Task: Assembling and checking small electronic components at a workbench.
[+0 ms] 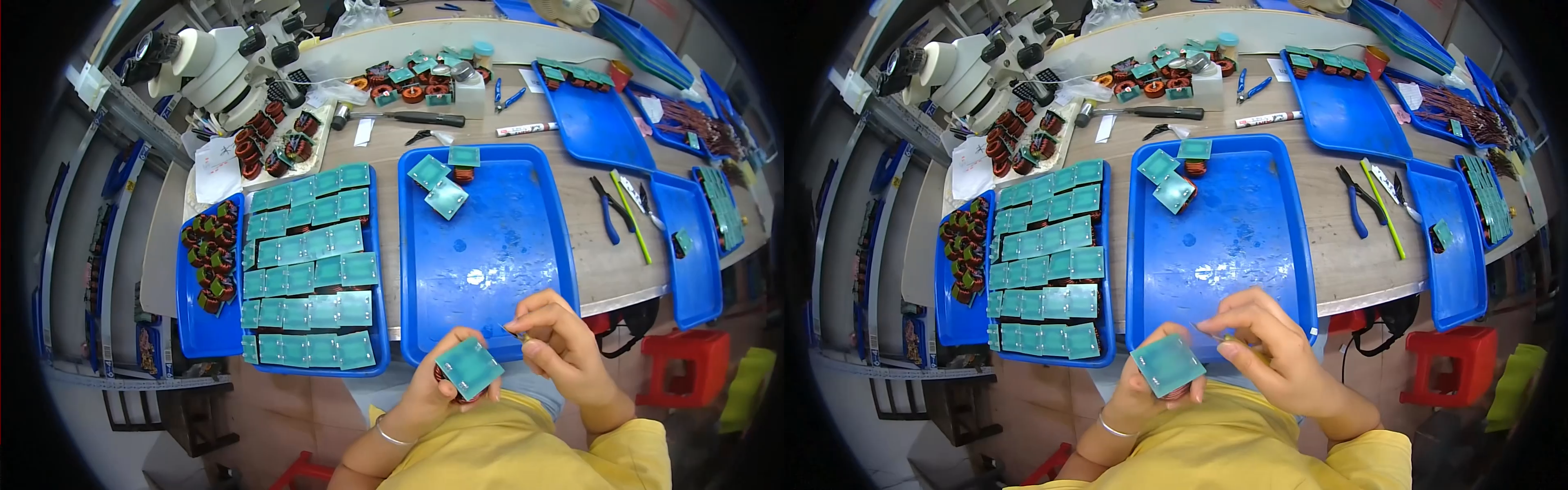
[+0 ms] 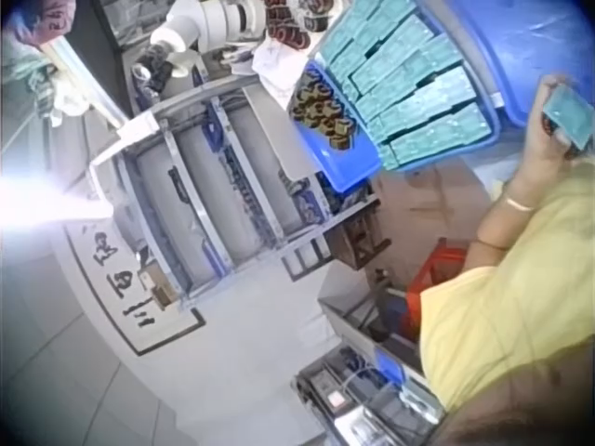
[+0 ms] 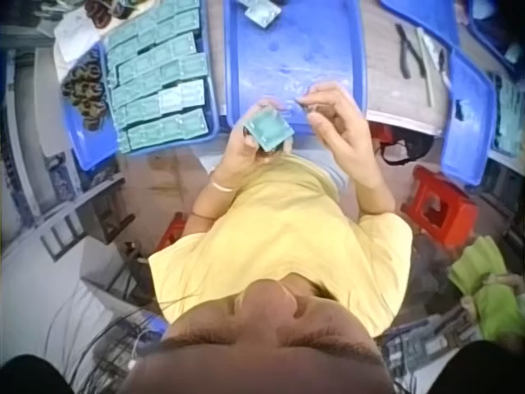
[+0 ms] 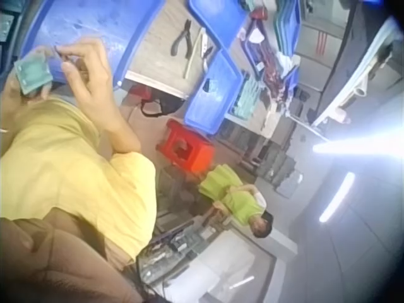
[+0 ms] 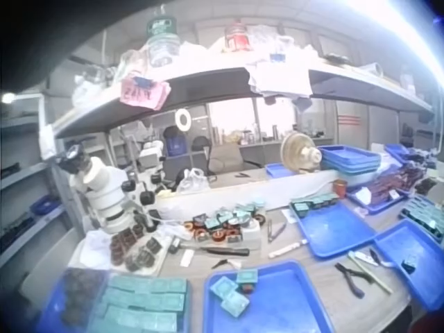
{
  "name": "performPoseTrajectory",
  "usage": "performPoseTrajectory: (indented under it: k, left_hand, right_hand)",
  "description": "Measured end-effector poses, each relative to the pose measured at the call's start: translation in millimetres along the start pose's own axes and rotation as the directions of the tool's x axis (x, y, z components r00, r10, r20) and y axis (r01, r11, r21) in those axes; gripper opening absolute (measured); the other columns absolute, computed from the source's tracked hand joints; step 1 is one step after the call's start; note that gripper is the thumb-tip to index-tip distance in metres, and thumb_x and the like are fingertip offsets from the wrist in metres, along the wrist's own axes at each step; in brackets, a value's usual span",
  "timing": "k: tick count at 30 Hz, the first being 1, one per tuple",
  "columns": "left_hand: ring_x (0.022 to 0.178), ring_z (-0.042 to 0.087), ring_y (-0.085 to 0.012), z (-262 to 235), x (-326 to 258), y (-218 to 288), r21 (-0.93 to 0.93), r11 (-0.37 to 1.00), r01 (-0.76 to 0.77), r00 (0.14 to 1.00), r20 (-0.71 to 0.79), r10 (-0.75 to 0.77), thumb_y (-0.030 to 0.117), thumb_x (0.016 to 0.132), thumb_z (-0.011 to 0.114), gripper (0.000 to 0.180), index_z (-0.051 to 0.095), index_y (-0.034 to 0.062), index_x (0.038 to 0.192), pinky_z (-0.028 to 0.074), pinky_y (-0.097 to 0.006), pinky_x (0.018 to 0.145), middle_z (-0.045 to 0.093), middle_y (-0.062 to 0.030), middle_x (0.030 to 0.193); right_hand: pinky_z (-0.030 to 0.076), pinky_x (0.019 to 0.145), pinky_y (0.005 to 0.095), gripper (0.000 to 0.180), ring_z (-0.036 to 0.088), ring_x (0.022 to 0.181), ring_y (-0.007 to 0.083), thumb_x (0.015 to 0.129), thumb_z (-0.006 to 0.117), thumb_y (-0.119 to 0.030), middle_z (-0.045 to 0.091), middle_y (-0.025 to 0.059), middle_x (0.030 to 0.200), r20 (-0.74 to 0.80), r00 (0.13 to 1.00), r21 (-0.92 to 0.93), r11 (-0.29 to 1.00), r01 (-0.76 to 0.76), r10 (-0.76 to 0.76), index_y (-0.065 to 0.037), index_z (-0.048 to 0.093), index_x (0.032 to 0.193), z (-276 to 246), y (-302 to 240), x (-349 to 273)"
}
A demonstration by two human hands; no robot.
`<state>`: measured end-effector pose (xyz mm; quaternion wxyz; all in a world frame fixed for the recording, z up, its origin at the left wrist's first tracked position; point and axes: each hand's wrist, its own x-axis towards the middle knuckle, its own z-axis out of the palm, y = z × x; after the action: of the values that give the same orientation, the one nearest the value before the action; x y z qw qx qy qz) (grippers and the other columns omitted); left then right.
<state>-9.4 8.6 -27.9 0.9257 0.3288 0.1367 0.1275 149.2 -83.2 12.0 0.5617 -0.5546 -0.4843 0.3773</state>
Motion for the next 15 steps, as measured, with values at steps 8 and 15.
performPoseTrajectory:
  k: [8, 15]
  left_hand:
    - [0.047, 0.044, -0.0081, 6, 0, 1, -0.212, 0.971, 0.11, 0.992, 0.079, -0.095, 0.065, 0.054, 0.064, 0.084, 0.039, 0.0064, 0.108, 0.036, -0.016, 0.036, 0.054, -0.0146, 0.085]
    - [0.073, 0.055, -0.014, 9, 1, -1, 0.186, 0.973, -0.138, 0.931, -0.31, 0.191, 0.06, 0.057, 0.069, 0.097, 0.03, 0.0038, 0.125, 0.045, -0.023, 0.053, 0.043, -0.0159, 0.116]
  right_hand:
    - [0.036, 0.048, 0.0177, 0.072, 0.046, 0.059, 0.0058, 0.059, 0.08, -0.013, 0.053, 0.0083, 0.102, 0.19, 0.98, -0.092, 0.995, -0.035, 0.052, -0.003, 0.045, 0.121, 8, -20, 15]
    - [0.037, 0.047, 0.019, 0.068, 0.046, 0.053, 0.0079, 0.059, 0.081, -0.018, 0.058, 0.0073, 0.095, 0.016, 0.999, -0.323, 0.946, 0.039, -0.036, -0.004, 0.048, 0.116, 13, -26, 8]
